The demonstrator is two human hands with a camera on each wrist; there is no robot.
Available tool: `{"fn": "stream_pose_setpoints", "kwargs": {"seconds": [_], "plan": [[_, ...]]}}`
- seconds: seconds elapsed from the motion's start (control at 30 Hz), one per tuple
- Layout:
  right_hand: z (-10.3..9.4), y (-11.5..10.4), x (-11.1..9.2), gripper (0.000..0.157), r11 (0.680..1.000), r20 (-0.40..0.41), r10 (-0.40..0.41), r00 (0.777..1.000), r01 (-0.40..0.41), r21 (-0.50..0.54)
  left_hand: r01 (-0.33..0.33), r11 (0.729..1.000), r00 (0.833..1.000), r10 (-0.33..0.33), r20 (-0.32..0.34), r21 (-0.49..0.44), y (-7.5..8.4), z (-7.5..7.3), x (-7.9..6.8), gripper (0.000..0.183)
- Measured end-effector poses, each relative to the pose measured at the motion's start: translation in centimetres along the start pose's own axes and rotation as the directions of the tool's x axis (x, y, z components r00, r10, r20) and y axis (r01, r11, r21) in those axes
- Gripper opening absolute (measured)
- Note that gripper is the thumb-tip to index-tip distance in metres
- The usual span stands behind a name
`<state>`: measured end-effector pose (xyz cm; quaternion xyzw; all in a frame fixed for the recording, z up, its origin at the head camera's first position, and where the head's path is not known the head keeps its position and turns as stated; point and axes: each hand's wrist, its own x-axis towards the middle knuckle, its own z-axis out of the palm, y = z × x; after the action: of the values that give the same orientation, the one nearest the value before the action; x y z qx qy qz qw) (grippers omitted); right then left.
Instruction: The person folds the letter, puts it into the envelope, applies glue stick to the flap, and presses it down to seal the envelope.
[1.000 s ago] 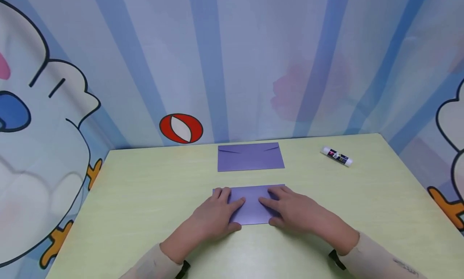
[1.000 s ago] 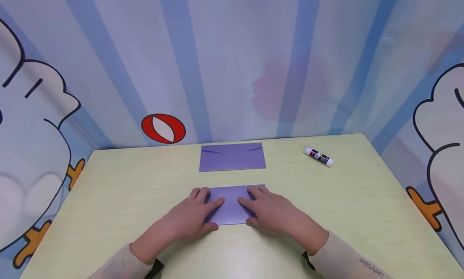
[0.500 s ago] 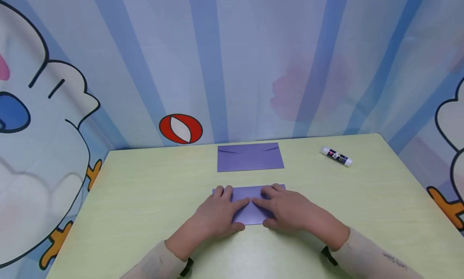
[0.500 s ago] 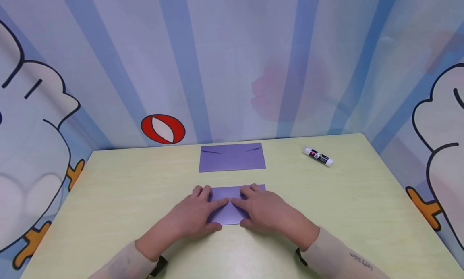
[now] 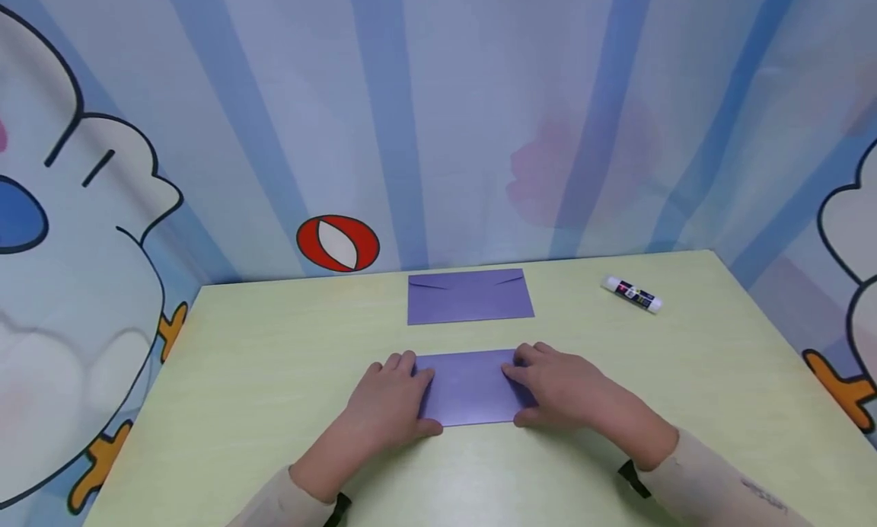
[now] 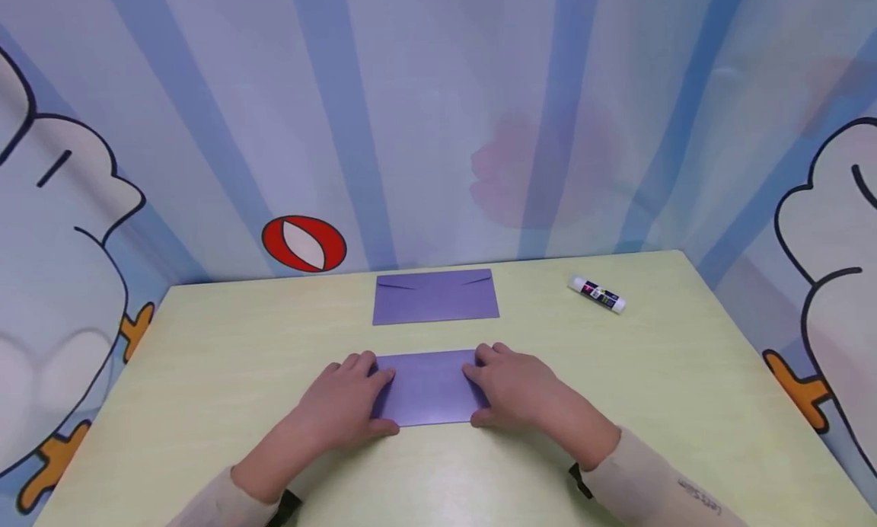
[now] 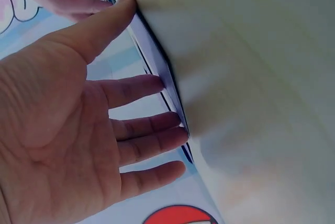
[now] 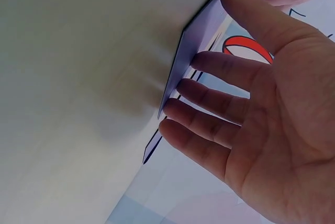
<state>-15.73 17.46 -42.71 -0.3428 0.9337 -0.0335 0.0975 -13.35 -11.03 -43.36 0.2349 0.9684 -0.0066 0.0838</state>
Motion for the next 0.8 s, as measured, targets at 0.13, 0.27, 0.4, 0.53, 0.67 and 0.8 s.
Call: {"fn": "stream_pose_setpoints", "kwargs": {"seconds": [0.13, 0.27, 0.4, 0.53, 0.67, 0.8], "plan": [[0.0, -0.2, -0.1, 0.076, 1.000, 0.009, 0.023, 1.000, -0.023, 0.017, 0.020, 1.000, 1.000, -0.020, -0.010, -0.003, -0.7, -0.1, -0.6, 0.082], [0.0, 0.0, -0.1, 0.077, 0.998, 0.016, 0.046, 0.999, -0.047, 0.049, 0.006, 1.000, 1.000, -0.007, -0.017, -0.027, -1.3, -0.2, -0.8, 0.081], [0.2, 0.5, 0.1, 0.077, 0.996, 0.020, 0.052, 0.998, -0.054, 0.070, 0.013, 0.999, 1.000, -0.014, -0.026, -0.048, -1.8, 0.0, -0.6, 0.082], [0.1, 1.3, 0.3, 0.076, 0.996, 0.013, 0.049, 0.999, -0.050, 0.077, 0.018, 0.998, 0.999, -0.020, -0.037, -0.056, -2.3, 0.2, 0.2, 0.083], [-0.2, 2.0, 0.6, 0.075, 0.996, 0.004, 0.049, 0.999, -0.049, 0.070, 0.016, 0.999, 0.998, -0.019, -0.051, -0.048, -2.6, 0.4, 1.2, 0.083], [-0.6, 2.7, 1.2, 0.074, 0.997, 0.004, 0.051, 0.999, -0.051, 0.061, 0.019, 0.999, 0.998, -0.022, -0.060, -0.051, -2.7, 0.2, 2.0, 0.080]]}}
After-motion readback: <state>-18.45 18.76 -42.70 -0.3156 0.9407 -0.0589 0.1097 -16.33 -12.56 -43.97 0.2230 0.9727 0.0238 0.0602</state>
